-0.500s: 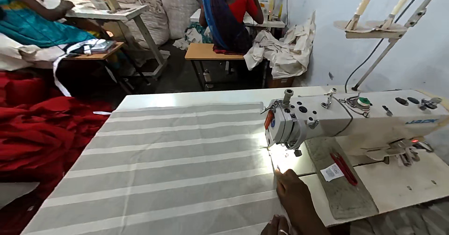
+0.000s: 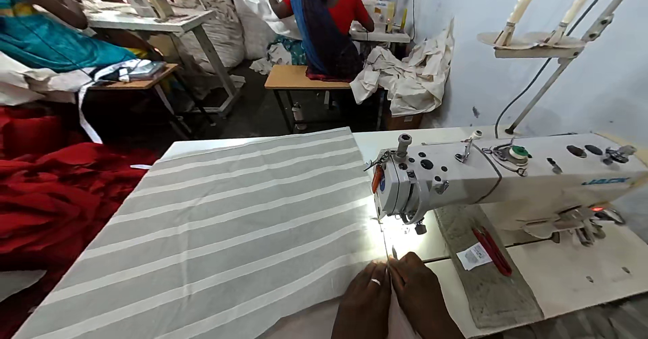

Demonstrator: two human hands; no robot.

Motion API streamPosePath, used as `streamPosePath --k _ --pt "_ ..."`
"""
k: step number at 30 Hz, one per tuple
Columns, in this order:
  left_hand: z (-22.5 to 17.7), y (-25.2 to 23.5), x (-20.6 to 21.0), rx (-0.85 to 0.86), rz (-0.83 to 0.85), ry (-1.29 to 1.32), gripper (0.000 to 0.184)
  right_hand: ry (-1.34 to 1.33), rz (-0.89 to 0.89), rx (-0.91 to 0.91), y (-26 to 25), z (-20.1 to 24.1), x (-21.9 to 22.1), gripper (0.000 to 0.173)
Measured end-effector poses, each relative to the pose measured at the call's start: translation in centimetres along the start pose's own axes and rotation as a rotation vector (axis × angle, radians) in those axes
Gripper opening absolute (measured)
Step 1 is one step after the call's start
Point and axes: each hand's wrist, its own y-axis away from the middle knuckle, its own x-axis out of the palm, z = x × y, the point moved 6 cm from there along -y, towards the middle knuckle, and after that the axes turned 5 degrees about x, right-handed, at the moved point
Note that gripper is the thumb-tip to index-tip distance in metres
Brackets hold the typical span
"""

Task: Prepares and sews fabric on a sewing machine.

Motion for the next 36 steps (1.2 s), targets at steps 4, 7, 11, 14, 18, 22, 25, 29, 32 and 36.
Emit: streamPosePath --k 4,7,11,14,18,22,25,29,32,36 --pt "2.3 -2.0 1.1 0.005 0.003 0.022 0.03 -0.01 0.208 0.112 -3.7 -0.5 0.4 0.025" --pt "3.7 -3.4 1.6 -0.026 0.019 0.073 0.033 -0.02 0.261 0.152 -5.3 -1.0 0.7 0.027" --pt "4.1 -3.7 1.9 -0.06 0.02 0.042 0.036 -0.077 0.305 0.231 -5.2 -1.7 0.8 0.027" --pt "4.3 -3.8 2.1 -0.062 0.021 0.024 0.036 -0.018 0.296 0.224 -5.1 -1.4 1.2 0.03" --pt "4.8 -5.1 2.2 -0.066 0.056 0.014 0.037 0.021 0.443 0.246 -5.8 -1.3 1.4 0.036" --pt "5.4 -6.0 2.3 -0.089 0.061 -0.016 0.035 -0.056 0.484 0.253 -5.7 -1.6 1.0 0.037" --pt "5.4 -6.1 2.4 -0.1 0.068 -0.032 0.036 -0.107 0.342 0.23 -3.9 -2.8 -1.8 0.035" --pt "5.8 -6.0 2.3 -0.128 0.051 -0.023 0.039 0.147 -0.182 0.185 -1.3 -7.4 -9.1 0.028" --pt "6.1 -6.1 2.4 -0.212 0.178 0.017 0.049 0.348 -0.194 0.287 -0.9 -11.3 -11.8 0.031" --pt "6.4 -6.9 2.5 -0.297 0.505 0.009 0.059 0.384 0.044 0.437 -0.8 -15.1 -11.6 0.038"
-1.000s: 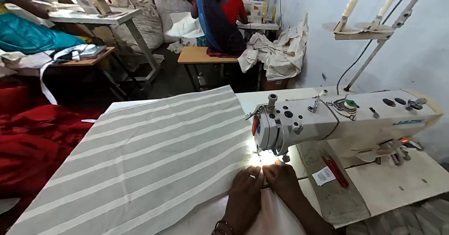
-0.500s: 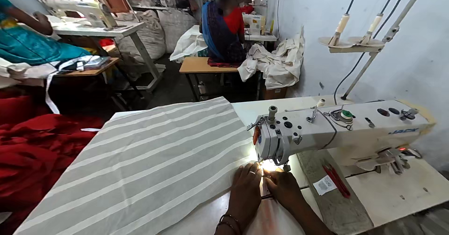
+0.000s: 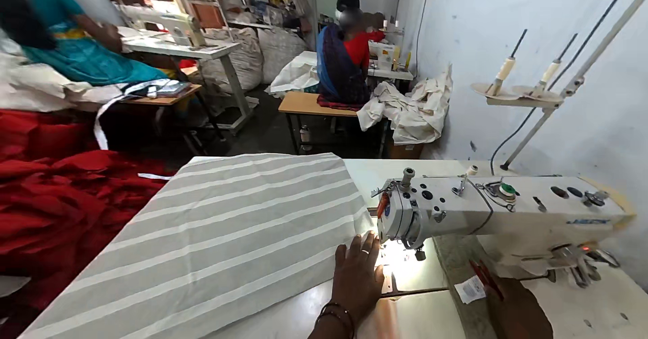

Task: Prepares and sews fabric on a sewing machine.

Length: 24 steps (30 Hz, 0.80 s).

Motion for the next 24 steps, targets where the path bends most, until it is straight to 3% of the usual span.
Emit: streamPosePath --k 4,7,10,12,15,18,21,24 --pt "0.1 -0.5 -1.2 0.028 0.068 -0.02 0.059 0.015 0.005 -0.067 -0.9 -0.4 0.2 0.043" --pt "0.1 -0.7 -1.5 -0.003 0.105 0.018 0.062 -0.008 -0.103 -0.059 -0.3 -0.3 -0.5 0.042" --pt "0.6 0.2 -1.6 -0.117 0.11 0.07 0.075 -0.09 -0.228 -0.148 3.0 3.0 -1.6 0.042" --pt "1.4 1.4 -1.5 -0.183 0.075 0.075 0.077 -0.165 -0.205 -0.298 5.7 6.8 -0.9 0.037" --pt "2.7 3.4 -1.4 -0.2 -0.144 0.061 0.067 -0.26 -0.04 -0.434 8.8 12.7 1.2 0.035" --pt "2.8 4.8 -1.1 -0.141 -0.425 0.036 0.034 -0.245 0.054 -0.405 8.9 17.3 3.5 0.036" --pt "2.8 5.0 -1.2 -0.149 -0.489 0.03 0.025 -0.242 0.084 -0.375 7.9 20.2 5.3 0.032" --pt "3.4 6.0 -1.5 -0.146 -0.493 0.07 0.023 -0.3 0.097 -0.37 8.7 19.4 3.9 0.031"
